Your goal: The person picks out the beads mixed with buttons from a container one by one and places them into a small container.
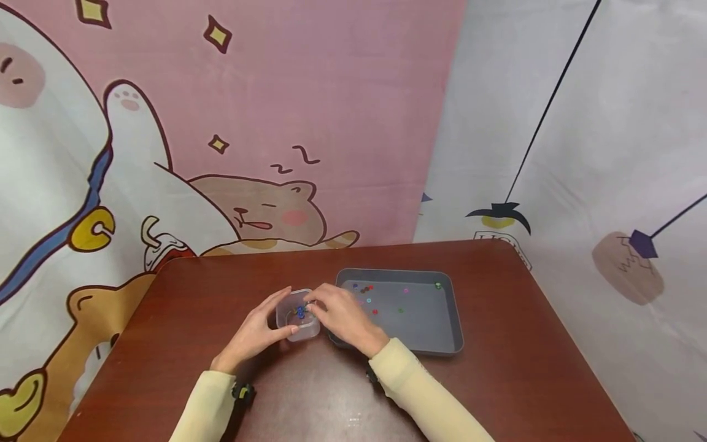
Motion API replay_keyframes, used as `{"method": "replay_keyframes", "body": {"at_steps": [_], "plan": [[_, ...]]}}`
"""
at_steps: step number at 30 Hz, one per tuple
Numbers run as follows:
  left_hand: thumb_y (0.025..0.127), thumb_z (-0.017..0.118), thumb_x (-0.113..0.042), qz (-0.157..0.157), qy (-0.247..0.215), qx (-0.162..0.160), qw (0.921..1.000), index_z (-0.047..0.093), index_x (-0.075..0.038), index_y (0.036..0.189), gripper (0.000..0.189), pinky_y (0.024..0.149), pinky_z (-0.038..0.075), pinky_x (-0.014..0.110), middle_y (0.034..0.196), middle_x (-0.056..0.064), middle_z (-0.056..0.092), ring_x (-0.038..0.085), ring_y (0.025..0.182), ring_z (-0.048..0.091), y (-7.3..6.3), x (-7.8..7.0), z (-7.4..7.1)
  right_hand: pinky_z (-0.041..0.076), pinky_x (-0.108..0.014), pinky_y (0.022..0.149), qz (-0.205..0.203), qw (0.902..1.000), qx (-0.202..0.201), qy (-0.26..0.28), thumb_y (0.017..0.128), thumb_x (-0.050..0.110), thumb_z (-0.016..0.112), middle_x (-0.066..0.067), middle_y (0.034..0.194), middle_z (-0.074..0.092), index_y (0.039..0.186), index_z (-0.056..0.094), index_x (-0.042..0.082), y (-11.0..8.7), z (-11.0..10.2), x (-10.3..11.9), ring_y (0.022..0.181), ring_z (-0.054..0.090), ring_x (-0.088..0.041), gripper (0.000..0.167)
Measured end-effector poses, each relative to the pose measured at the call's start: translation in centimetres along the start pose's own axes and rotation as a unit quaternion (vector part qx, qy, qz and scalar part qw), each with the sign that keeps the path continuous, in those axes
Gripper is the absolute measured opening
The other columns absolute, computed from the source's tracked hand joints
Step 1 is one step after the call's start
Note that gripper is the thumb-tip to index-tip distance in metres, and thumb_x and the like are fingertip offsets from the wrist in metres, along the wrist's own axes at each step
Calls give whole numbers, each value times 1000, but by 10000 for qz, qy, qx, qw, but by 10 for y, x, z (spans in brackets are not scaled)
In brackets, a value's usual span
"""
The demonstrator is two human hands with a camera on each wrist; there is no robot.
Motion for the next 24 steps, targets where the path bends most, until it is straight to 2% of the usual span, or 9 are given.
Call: {"method": "replay_keyframes", "body": {"at_steps": [6, 16, 20, 24], "plan": [[85, 83, -50, 5, 3, -30, 10000, 40, -11, 160, 95, 114, 39, 58, 164, 6, 39, 29, 148, 41, -1, -2, -1, 52, -22, 69, 24, 9996, 265, -113, 99, 14, 72, 4, 104, 70, 114, 78, 10, 1, 13, 0, 82, 60, -4, 17], [85, 84, -48, -7, 44, -27, 10000, 40, -11, 160, 95, 113, 40, 58, 164, 6, 39, 30, 147, 41, -1, -1, 0, 57, -31, 84, -190, 9980, 349, -491, 96, 11, 75, 2, 107, 71, 113, 78, 10, 3, 21, 1, 97, 68, -12, 16], [86, 84, -47, 4, 22, -21, 10000, 39, -10, 160, 94, 113, 40, 58, 164, 7, 38, 31, 147, 41, -1, -2, 0, 57, -32, 88, -173, 9981, 385, -448, 97, 12, 75, 1, 116, 70, 115, 77, 9, 0, 18, 2, 104, 67, -13, 18], [86, 84, -48, -62, -4, -3, 10000, 39, -12, 161, 95, 114, 38, 59, 165, 6, 37, 30, 148, 40, -2, -1, 0, 57, -34, 91, -131, 9987, 312, -390, 98, 13, 74, 0, 123, 70, 116, 77, 11, -6, 4, 3, 111, 67, -15, 19]]}}
Point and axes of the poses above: each hand's wrist, its own y-axis towards the middle knuckle, its own z-axis out of the palm, x = y × z, the point moved 7 cm from there along y, towards the middle knuckle
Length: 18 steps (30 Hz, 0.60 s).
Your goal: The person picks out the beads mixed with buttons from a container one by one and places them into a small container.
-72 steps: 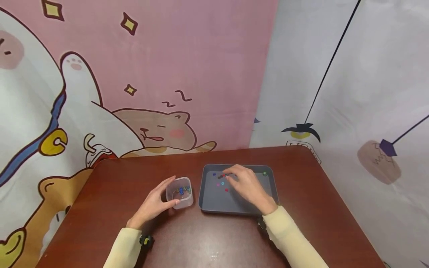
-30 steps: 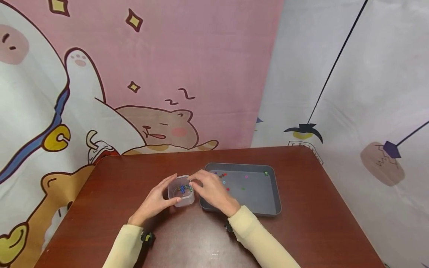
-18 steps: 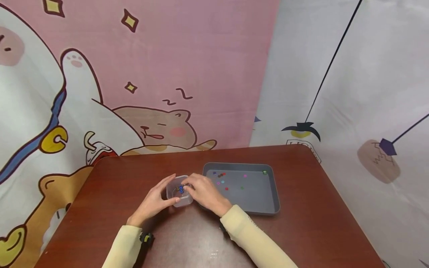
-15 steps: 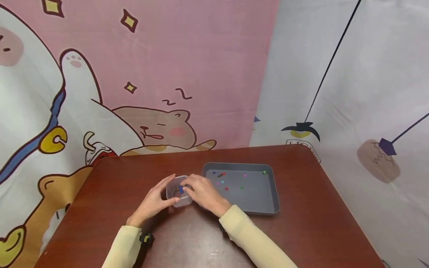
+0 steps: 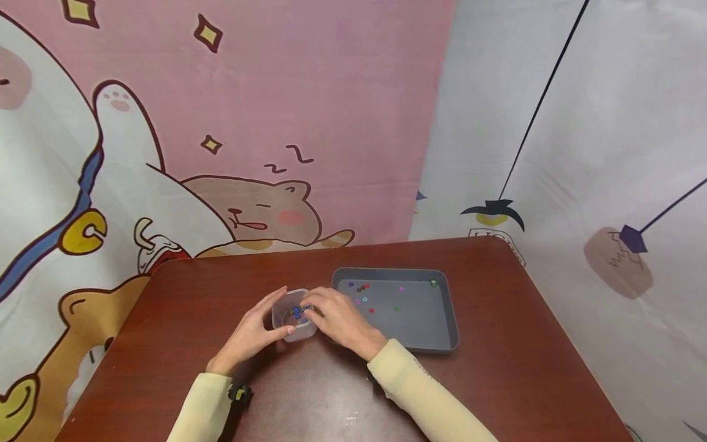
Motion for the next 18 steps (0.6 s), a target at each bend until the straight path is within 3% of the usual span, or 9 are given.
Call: {"method": "replay_keyframes", "body": {"at_steps": [6, 13, 18], "plan": [[85, 85, -46, -109, -5, 9, 9999, 39, -19, 162, 94, 117, 34, 59, 166, 3, 35, 28, 149, 39, 0, 2, 1, 56, -39, 94, 58, 9994, -303, -184, 99, 18, 73, -2, 127, 70, 119, 77, 12, -18, -39, -8, 118, 66, -19, 21], [85, 84, -49, -86, -55, 22, 9999, 39, -17, 162, 95, 118, 32, 58, 167, 1, 34, 26, 151, 36, -1, 1, 1, 55, -48, 96, 639, 9958, -619, -223, 98, 21, 74, -3, 133, 68, 129, 72, 14, -53, -84, -33, 124, 63, -24, 31], [84, 84, -53, -55, -63, 16, 10000, 40, -20, 161, 94, 117, 33, 59, 167, 0, 34, 27, 150, 37, -2, 1, 0, 53, -54, 98, 838, 9924, -745, -509, 98, 24, 74, -7, 136, 67, 130, 71, 12, -75, -107, -51, 125, 63, -28, 34]]}}
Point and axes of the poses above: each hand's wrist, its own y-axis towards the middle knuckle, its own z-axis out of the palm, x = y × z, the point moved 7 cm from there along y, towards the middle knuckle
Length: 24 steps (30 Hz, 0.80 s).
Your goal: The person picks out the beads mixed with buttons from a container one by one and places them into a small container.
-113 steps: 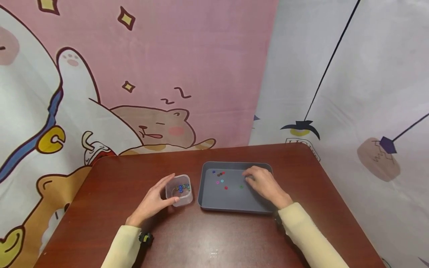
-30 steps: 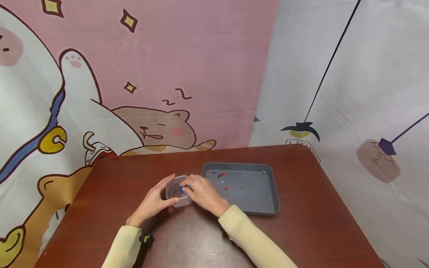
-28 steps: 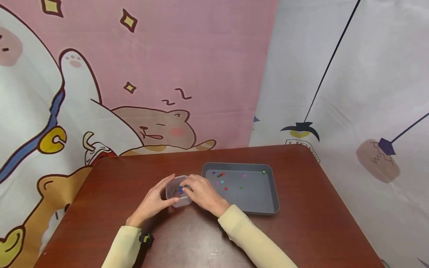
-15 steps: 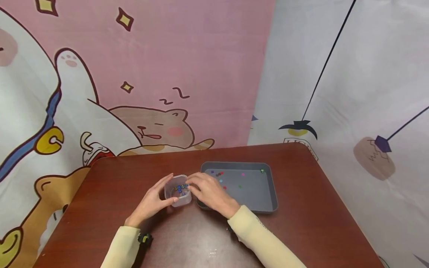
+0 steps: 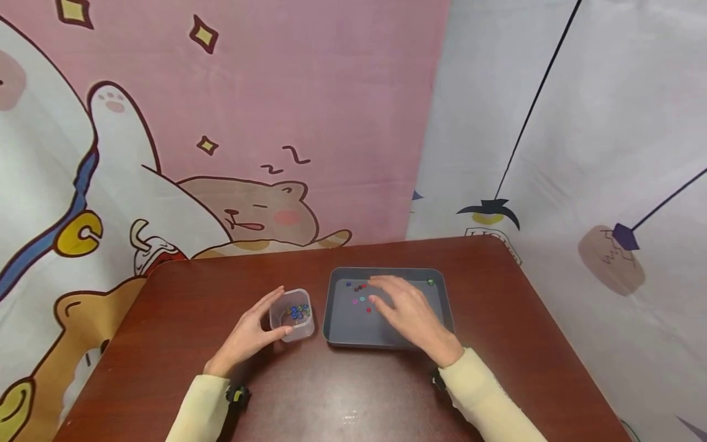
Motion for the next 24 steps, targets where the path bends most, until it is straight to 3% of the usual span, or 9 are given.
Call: {"method": "replay_keyframes", "body": {"at_steps": [7, 15, 24], "plan": [[85, 82, -55, 62, -14, 6, 10000, 40, -24, 161, 93, 117, 34, 58, 166, -1, 34, 26, 151, 36, 0, 0, 1, 55, -57, 92, 358, 9986, -292, -273, 95, 16, 76, -14, 135, 66, 130, 70, 5, -17, -25, -40, 123, 63, -34, 37], [85, 82, -55, 52, -32, 0, 10000, 39, -24, 161, 93, 117, 34, 59, 166, 0, 34, 27, 150, 36, -1, -1, 0, 53, -60, 92, 729, 9945, -315, -688, 94, 12, 77, -21, 130, 67, 132, 67, 1, -27, -32, -83, 118, 64, -39, 41], [84, 83, -54, 28, -53, 7, 10000, 39, -24, 161, 93, 117, 34, 59, 166, 0, 34, 27, 150, 37, -2, -1, -1, 45, -70, 97, 618, 9871, -106, -1471, 90, 14, 81, -23, 131, 66, 121, 73, -1, -29, -32, -116, 130, 52, -47, 35]]}}
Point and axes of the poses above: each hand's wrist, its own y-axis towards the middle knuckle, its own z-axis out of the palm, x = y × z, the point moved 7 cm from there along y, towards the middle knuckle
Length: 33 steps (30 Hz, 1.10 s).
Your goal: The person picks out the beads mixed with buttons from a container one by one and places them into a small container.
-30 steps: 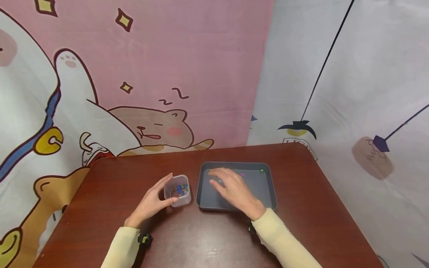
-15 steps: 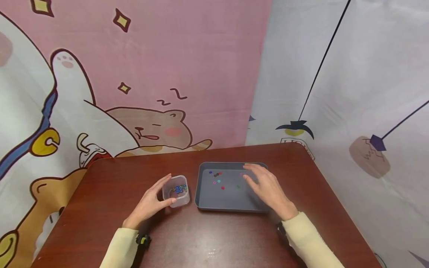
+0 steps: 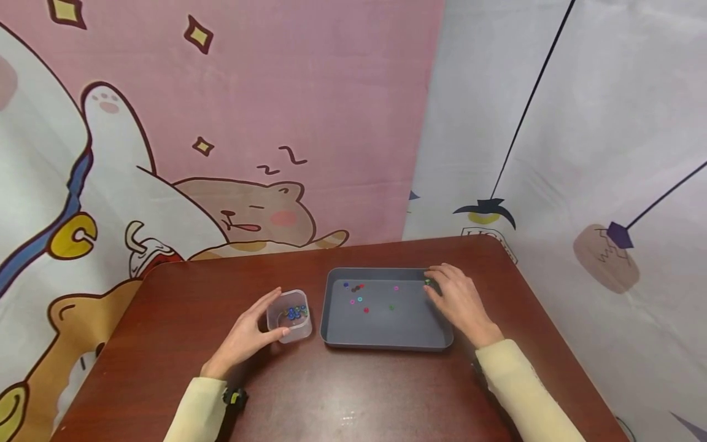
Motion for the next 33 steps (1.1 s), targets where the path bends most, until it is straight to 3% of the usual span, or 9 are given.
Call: {"method": "replay_keyframes", "body": {"at_steps": [11, 18, 33], "plan": [[84, 83, -53, -13, 29, 7, 10000, 40, -23, 161, 93, 117, 34, 58, 166, 1, 35, 27, 150, 38, 2, 1, 1, 47, -67, 91, 58, 9985, 361, -401, 90, 17, 82, -25, 137, 60, 121, 73, 0, 8, 17, -19, 129, 51, -46, 37], [84, 83, -53, 5, 2, 9, 10000, 40, -15, 161, 96, 117, 34, 59, 166, 2, 35, 28, 150, 38, 4, 1, 1, 47, -65, 93, 267, 9971, 486, -512, 90, 18, 82, -24, 135, 61, 119, 74, -1, 12, 24, -27, 125, 54, -46, 35], [84, 85, -50, 8, 50, -11, 10000, 40, -15, 161, 95, 117, 34, 58, 166, 2, 36, 27, 149, 38, 3, 2, 1, 47, -67, 94, 568, 9914, 927, -728, 91, 20, 81, -28, 138, 59, 119, 74, -2, 15, 34, -29, 128, 52, -49, 36]]}}
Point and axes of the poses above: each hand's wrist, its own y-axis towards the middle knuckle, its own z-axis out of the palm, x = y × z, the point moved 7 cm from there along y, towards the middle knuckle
